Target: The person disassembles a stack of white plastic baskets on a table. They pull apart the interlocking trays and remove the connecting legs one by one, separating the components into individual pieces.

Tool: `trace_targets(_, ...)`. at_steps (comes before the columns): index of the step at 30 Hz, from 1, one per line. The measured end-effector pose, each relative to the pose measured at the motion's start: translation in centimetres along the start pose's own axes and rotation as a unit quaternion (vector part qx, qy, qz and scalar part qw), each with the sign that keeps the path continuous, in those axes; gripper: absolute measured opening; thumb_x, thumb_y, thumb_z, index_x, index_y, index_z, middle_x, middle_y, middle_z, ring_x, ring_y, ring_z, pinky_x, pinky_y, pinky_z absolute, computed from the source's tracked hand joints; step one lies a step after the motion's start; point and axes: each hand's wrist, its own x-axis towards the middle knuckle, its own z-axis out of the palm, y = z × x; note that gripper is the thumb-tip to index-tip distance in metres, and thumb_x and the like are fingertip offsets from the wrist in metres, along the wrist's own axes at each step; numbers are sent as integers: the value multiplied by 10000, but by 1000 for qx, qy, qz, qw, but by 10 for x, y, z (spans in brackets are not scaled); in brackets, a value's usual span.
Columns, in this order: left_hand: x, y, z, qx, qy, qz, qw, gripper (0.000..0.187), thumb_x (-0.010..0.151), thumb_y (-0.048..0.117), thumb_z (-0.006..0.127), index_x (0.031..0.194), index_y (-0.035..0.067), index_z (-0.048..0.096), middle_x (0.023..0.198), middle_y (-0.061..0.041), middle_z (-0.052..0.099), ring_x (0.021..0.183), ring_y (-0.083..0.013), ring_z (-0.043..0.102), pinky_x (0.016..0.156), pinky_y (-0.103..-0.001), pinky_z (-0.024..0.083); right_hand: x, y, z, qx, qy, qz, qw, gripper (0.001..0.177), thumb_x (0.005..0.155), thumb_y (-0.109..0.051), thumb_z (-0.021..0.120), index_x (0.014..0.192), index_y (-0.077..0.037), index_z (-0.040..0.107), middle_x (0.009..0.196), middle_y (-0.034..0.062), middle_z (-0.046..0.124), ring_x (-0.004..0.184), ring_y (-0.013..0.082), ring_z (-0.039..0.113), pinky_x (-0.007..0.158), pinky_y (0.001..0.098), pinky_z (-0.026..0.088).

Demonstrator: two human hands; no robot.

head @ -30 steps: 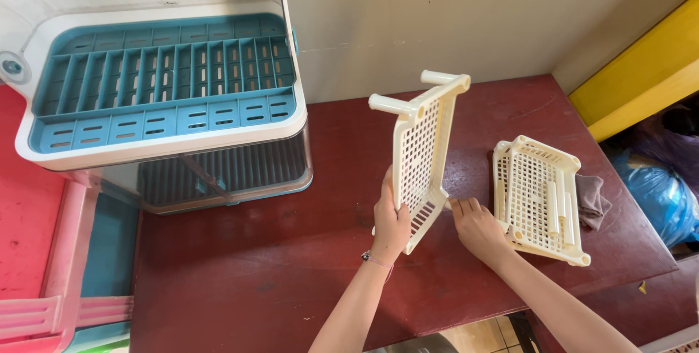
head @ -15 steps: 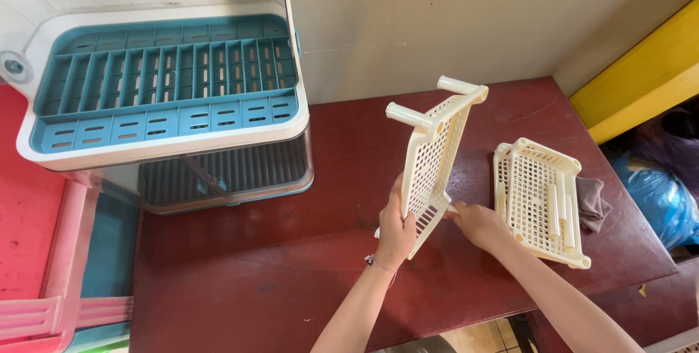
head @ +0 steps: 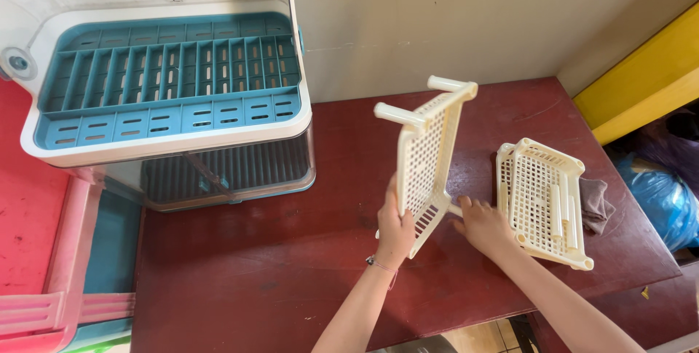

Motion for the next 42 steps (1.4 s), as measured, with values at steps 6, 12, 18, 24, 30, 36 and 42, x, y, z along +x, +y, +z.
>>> trace_targets(6, 1, 6, 2, -5, 23, -5, 1000, 785, 811, -142, 354, 1558, 99, 356, 1387, -247, 632, 1305, -384, 632, 1075, -435, 508, -9, 1, 16, -158, 168, -132, 964, 415, 848, -117, 593, 1251, -20, 583, 980, 72, 666, 951, 233, 642, 808, 356, 534)
trace_targets(12, 0, 3, 2, 10, -1, 16, 1000, 791, 809, -145, 373, 1564, 84, 329, 1431, -253, 586, 1300, -391, 619, 1058, -434, 520, -6, 5, 13, 31, 11, -47, 998, 353, 1017, -269, 498, 1335, -116, 516, 996, 119, 683, 904, 315, 705, 778, 456, 560)
trace_targets(18, -2, -11, -2, 20, -8, 27, 999, 766, 824, -151, 392, 1558, 64, 359, 1412, -251, 616, 1288, -379, 641, 1054, -432, 534, 9, 14, 5, 256, -140, 1, 956, 400, 1021, -346, 523, 1407, -240, 504, 949, 62, 731, 863, 282, 726, 770, 447, 533)
trace_targets(24, 7, -17, -12, -41, 44, -37, 998, 745, 854, -129, 363, 1571, 72, 345, 1398, -188, 641, 1276, -270, 661, 1092, -384, 522, 9, 38, 12, 561, -229, 138, 783, 568, 991, -182, 566, 1530, -151, 390, 748, 82, 502, 625, 193, 462, 603, 369, 417)
trace_targets(30, -3, -13, -13, -173, 43, -63, 982, 768, 830, -137, 352, 1574, 52, 335, 1478, -132, 532, 1356, -211, 539, 1150, -354, 429, -4, 108, 23, 822, 39, 174, 542, 603, 904, 5, 553, 1460, 104, 344, 1104, 155, 641, 972, 232, 667, 886, 354, 609)
trace_targets(36, -8, -6, 2, -298, 43, -201, 932, 770, 824, -124, 367, 1564, 87, 342, 1440, -102, 551, 1261, -164, 583, 1059, -338, 504, -21, 189, 55, 797, 118, 250, 537, 518, 999, -128, 621, 1461, 63, 484, 1158, 130, 666, 979, 238, 673, 833, 456, 584)
trace_targets(42, -8, -2, 37, -342, 37, -258, 903, 776, 820, -126, 391, 1559, 110, 361, 1359, -105, 599, 1153, -162, 627, 963, -350, 553, -28, 230, 103, 773, 141, 296, 543, 469, 977, -118, 669, 1405, 53, 581, 1105, 107, 701, 899, 220, 676, 750, 383, 570)
